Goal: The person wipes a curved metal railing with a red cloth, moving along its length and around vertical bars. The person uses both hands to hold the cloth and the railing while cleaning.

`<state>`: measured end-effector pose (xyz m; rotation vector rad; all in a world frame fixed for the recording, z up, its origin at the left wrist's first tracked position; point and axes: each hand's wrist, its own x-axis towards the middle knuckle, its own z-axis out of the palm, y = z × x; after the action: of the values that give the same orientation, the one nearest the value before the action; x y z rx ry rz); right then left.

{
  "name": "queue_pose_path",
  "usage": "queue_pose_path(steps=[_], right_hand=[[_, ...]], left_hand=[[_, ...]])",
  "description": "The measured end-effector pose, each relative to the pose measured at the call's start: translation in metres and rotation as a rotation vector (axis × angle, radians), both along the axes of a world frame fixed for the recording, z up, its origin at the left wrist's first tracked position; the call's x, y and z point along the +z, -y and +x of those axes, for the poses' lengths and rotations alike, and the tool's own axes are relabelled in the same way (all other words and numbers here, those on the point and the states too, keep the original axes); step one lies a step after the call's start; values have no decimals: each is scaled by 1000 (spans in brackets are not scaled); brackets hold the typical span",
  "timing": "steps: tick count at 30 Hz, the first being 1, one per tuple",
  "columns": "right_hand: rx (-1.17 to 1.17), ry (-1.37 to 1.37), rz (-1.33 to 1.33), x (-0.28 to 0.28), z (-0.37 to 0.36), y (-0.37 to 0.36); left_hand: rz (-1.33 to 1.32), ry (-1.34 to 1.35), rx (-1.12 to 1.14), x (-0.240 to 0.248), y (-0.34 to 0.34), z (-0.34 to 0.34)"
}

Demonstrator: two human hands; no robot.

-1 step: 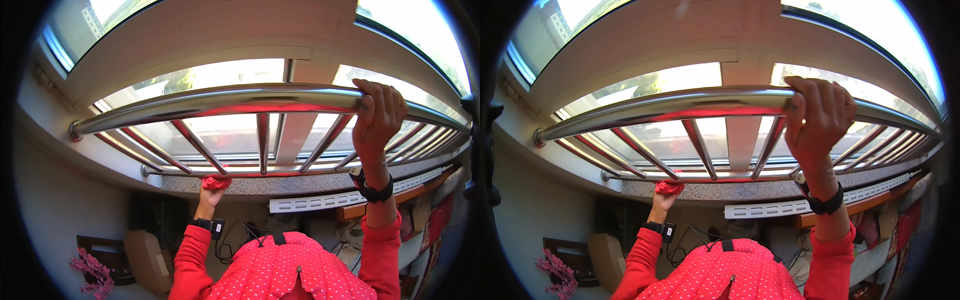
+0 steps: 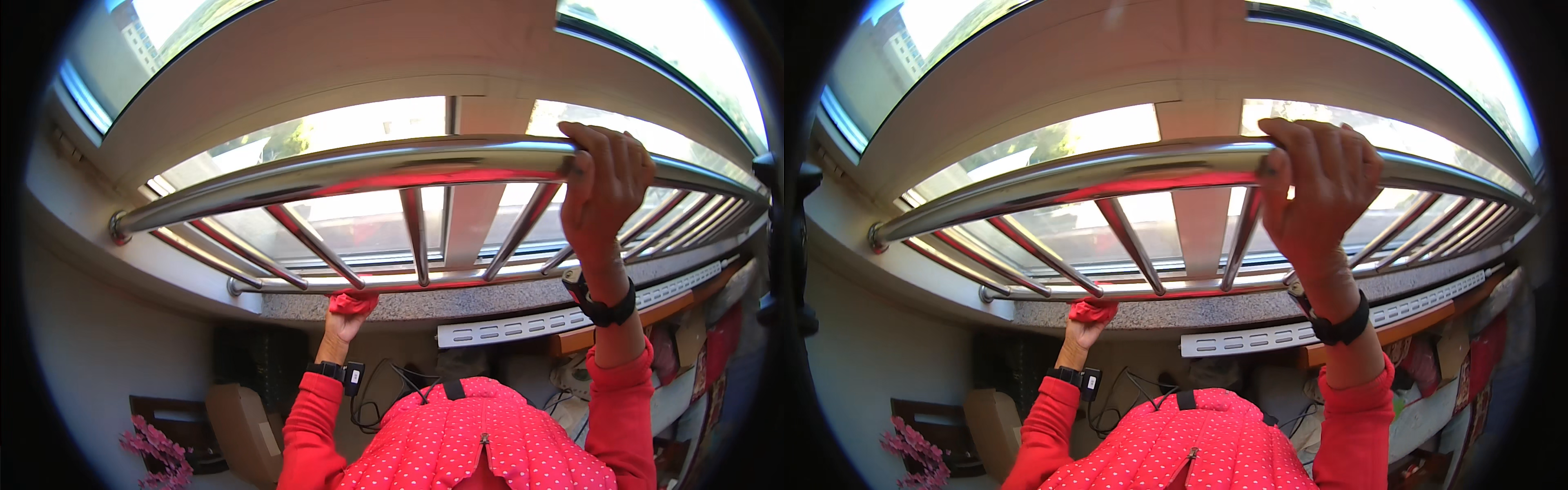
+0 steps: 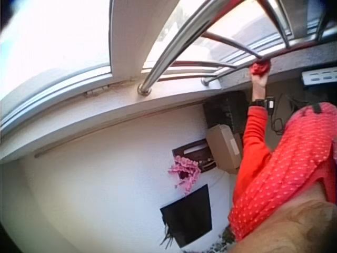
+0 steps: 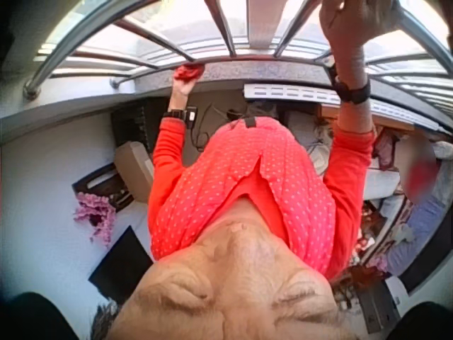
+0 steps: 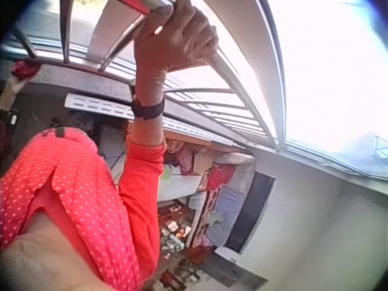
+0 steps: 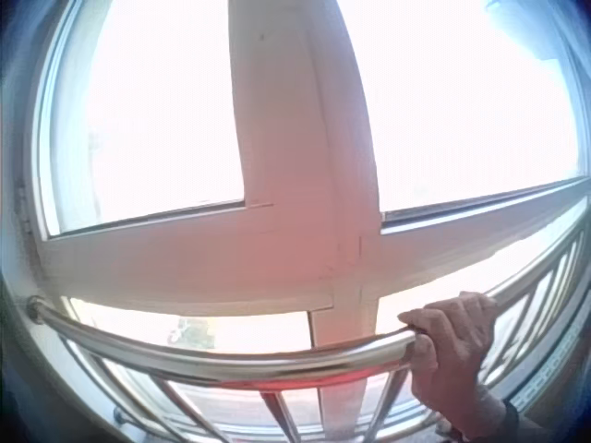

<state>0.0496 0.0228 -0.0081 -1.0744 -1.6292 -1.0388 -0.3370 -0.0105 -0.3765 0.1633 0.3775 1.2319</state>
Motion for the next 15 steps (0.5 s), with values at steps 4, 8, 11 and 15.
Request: queue_pose_path(steps=[4, 8, 11, 15], right_hand=[[43, -82, -66, -16, 6, 2], [379, -116, -185, -81, -1, 29], [802, -62, -662, -149, -15, 56], [845, -295, -1045, -225, -15, 81]], left_hand=[[-129, -314, -374, 23, -1, 30], [65, -623, -631, 77, 4, 66], [261, -823, -732, 127, -3, 106], [608, -1243, -784, 175, -7, 146]])
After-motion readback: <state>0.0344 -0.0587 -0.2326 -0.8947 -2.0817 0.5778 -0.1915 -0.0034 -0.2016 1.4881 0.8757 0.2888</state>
